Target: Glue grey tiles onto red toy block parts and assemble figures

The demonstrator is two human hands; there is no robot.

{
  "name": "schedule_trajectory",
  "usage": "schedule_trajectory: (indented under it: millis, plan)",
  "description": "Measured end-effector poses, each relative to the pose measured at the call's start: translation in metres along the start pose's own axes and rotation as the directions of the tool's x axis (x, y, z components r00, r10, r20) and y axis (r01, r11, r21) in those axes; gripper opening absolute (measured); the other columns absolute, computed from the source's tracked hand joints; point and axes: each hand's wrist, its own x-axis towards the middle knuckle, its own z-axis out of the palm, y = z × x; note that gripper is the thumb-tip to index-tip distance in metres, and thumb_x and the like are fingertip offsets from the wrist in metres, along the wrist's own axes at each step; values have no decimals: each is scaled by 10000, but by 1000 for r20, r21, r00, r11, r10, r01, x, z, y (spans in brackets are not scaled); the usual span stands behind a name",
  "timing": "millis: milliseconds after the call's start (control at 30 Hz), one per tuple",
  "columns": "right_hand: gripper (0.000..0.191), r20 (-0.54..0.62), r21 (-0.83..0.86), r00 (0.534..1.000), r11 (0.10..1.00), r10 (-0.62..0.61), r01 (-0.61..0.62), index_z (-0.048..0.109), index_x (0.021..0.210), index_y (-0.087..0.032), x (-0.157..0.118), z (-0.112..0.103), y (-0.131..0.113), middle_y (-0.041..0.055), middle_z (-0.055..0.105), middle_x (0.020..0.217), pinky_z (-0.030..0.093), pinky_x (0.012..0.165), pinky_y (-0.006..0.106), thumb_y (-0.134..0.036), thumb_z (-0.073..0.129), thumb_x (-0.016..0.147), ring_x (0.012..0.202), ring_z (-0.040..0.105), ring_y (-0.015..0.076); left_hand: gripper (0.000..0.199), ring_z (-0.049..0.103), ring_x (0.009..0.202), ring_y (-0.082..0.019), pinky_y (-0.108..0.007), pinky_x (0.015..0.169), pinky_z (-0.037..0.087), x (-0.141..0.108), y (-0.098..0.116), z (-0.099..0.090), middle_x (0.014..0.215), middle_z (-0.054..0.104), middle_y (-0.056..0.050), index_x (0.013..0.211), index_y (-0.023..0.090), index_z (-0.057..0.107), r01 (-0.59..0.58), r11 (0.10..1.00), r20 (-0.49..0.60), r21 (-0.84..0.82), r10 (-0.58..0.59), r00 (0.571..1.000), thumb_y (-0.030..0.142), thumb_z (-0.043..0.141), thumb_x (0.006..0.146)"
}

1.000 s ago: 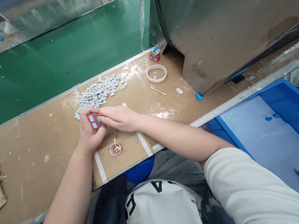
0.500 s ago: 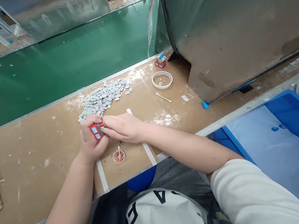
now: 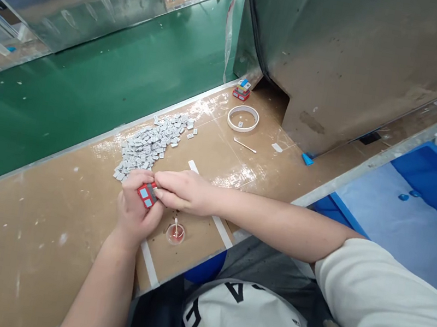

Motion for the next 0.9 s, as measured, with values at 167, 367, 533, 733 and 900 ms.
schedule_trajectory:
  millis: [167,367,533,733,900]
  plan:
    - [229,-30,99,999,995,18,-15,457,939,-231,4,1,5,29,628,939,409,787,325,-384,435,1107,849,553,189,434,662,1031,-231,-405,892,535,0,-1,3,1148,618,-49,1281,269,471,61,998,-5,3,-61,998,147,650,905]
    - [259,-17,47,997,996,75,-74,420,926,-243,9,-3,10,21,629,941,396,776,320,-427,439,1108,852,569,193,392,654,954,-197,-366,858,542,-2,-6,8,1155,619,-53,1268,243,489,330,938,21,-108,-330,944,203,634,906]
    - [205,-1,7,996,996,84,-84,429,954,-245,10,-6,12,25,639,949,392,750,319,-397,452,1091,856,582,204,405,639,940,-195,-357,855,548,-1,-8,9,1126,610,-47,1222,240,491,388,910,44,-148,-386,922,194,624,843]
    - [230,-24,39,992,992,125,-124,380,872,-248,12,-2,10,8,615,895,399,719,315,-371,493,1030,785,549,186,375,582,806,-170,-313,750,520,0,-6,11,999,557,-15,1194,241,497,479,849,85,-223,-473,877,223,622,841]
    - [216,-32,4,992,993,120,-120,434,902,-240,11,-11,5,11,641,903,383,729,311,-399,487,1040,787,558,185,376,554,769,-170,-304,716,496,4,-7,9,935,552,1,1182,269,504,561,740,152,-371,-547,823,265,677,848]
